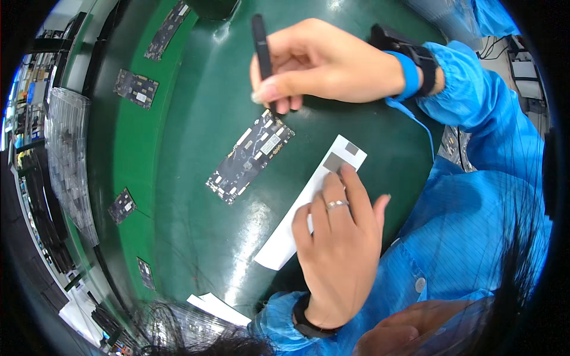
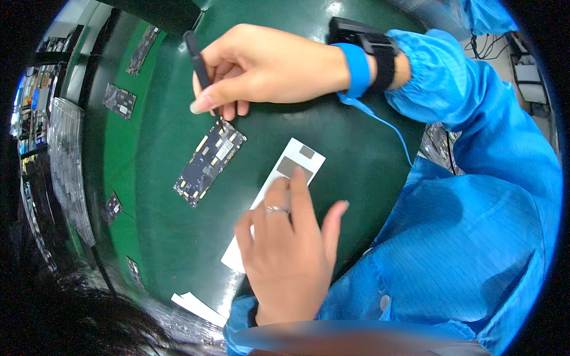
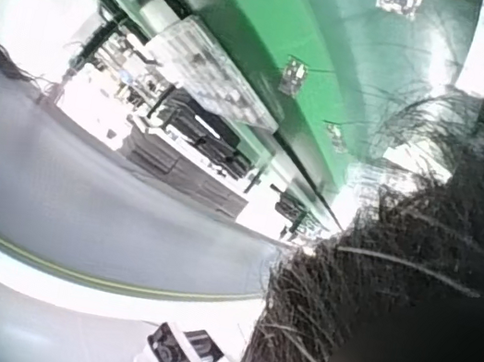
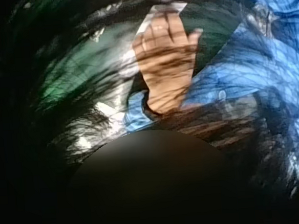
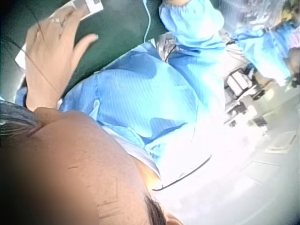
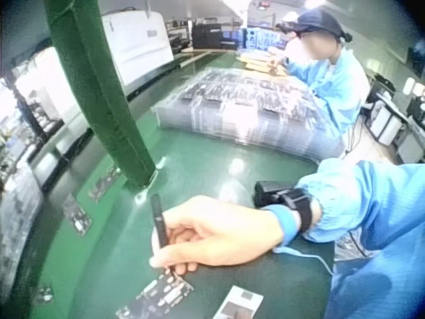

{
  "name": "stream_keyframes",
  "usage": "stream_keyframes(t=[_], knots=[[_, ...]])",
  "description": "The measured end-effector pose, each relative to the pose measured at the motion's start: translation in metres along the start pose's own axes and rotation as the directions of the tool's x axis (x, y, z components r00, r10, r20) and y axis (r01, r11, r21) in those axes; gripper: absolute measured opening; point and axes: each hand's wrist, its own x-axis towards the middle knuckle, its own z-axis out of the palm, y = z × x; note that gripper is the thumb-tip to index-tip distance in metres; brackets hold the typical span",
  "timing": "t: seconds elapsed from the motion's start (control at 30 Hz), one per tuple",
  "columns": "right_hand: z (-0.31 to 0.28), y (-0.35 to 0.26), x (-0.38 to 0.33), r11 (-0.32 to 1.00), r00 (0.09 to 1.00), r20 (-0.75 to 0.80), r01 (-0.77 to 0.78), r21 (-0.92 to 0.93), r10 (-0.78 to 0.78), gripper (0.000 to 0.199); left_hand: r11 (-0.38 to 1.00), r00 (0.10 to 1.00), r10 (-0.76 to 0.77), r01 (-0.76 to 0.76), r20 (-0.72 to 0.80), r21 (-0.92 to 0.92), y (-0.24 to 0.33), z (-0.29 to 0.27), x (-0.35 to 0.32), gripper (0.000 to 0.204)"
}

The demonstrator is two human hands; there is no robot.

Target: Manually assembling and inspecting small electronic circuit boards on a factory production line.

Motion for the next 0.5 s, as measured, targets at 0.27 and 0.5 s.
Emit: stream_keyframes(t=[0.27, 0.5], knots=[[0.002, 0.01, 0.013, 0.999, 1.0, -0.004, 0.005, -0.051, -0.005, 0.03, 0.982, 0.978, -0.096, 0.124, -0.187, 0.142, -0.027, 0.01, 0.031, 0.083], [0.0, 0.008, 0.018, 0.997, 0.999, 0.034, 0.007, -0.08, -0.004, 0.031, 0.988, 0.98, -0.079, 0.101, -0.18, 0.12, -0.03, 0.012, 0.031, 0.082]])
